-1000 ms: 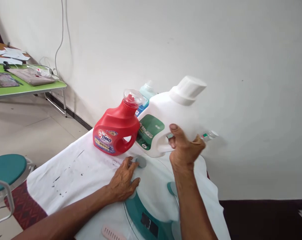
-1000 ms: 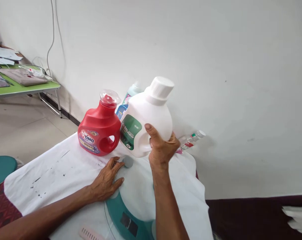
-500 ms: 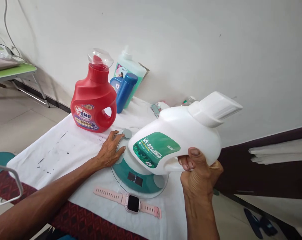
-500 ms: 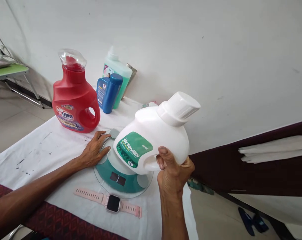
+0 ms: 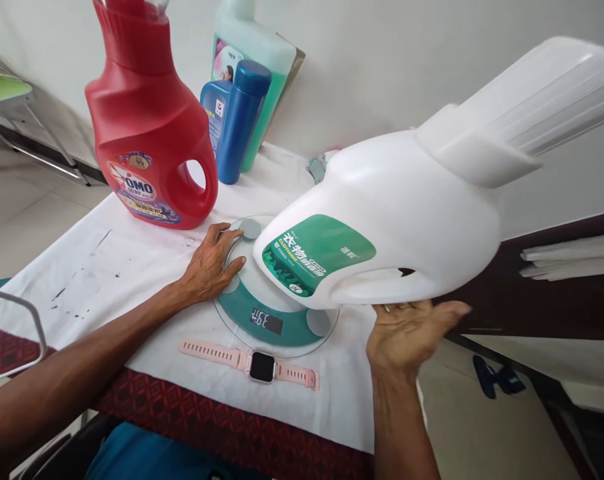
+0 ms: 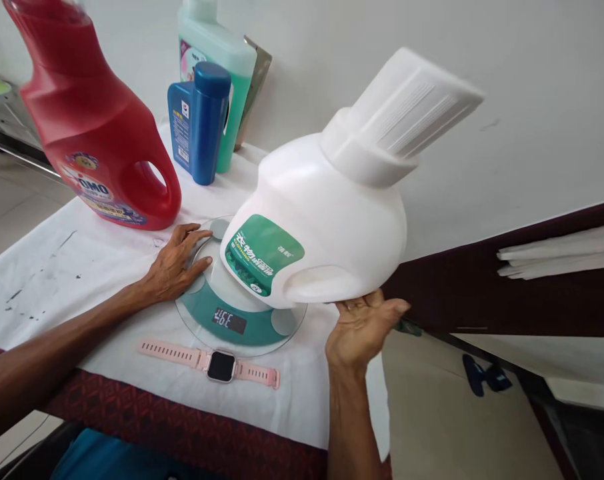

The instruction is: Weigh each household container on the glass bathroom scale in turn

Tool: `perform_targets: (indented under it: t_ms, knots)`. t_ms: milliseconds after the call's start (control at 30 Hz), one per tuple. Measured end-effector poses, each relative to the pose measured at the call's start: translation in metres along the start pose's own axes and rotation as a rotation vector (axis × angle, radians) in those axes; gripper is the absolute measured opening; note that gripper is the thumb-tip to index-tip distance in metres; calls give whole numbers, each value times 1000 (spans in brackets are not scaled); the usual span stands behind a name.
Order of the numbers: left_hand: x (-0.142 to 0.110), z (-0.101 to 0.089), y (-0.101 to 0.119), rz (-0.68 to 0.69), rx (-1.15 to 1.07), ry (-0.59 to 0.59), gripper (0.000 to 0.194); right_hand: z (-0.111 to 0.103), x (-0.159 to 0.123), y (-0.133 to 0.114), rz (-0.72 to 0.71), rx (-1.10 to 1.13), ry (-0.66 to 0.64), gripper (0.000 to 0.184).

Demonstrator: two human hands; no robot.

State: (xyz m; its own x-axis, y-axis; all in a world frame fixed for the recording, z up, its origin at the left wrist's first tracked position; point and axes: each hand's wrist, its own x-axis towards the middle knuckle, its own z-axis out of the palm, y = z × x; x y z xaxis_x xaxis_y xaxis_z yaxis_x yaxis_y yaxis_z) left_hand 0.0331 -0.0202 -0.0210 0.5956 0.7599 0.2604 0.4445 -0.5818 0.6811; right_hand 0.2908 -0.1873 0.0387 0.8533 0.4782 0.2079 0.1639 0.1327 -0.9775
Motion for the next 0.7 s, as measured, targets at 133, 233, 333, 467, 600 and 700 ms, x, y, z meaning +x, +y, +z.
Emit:
perform_targets:
  t_ms: [133,233,333,467,600,700]
  knots:
    - [0,-1,1,-3,15,-11,53,-11,-5,46,115,-49,69,68]
    - [1,-2,2,-3,21,-13,53,-11,-6,59,121,-72,56,64]
    - [1,-2,3,-5,28,-15,53,-13,-4,60,136,-60,43,60]
    - [1,-2,3,-8,34,-19,54,-15,-2,58,146,-49,39,59]
    - [1,-3,2,-6,25,-22,54,-15,-2,58,148,-63,39,59]
    - [1,-3,2,-8,22,-27,54,-15,-2,59,150,-73,42,59]
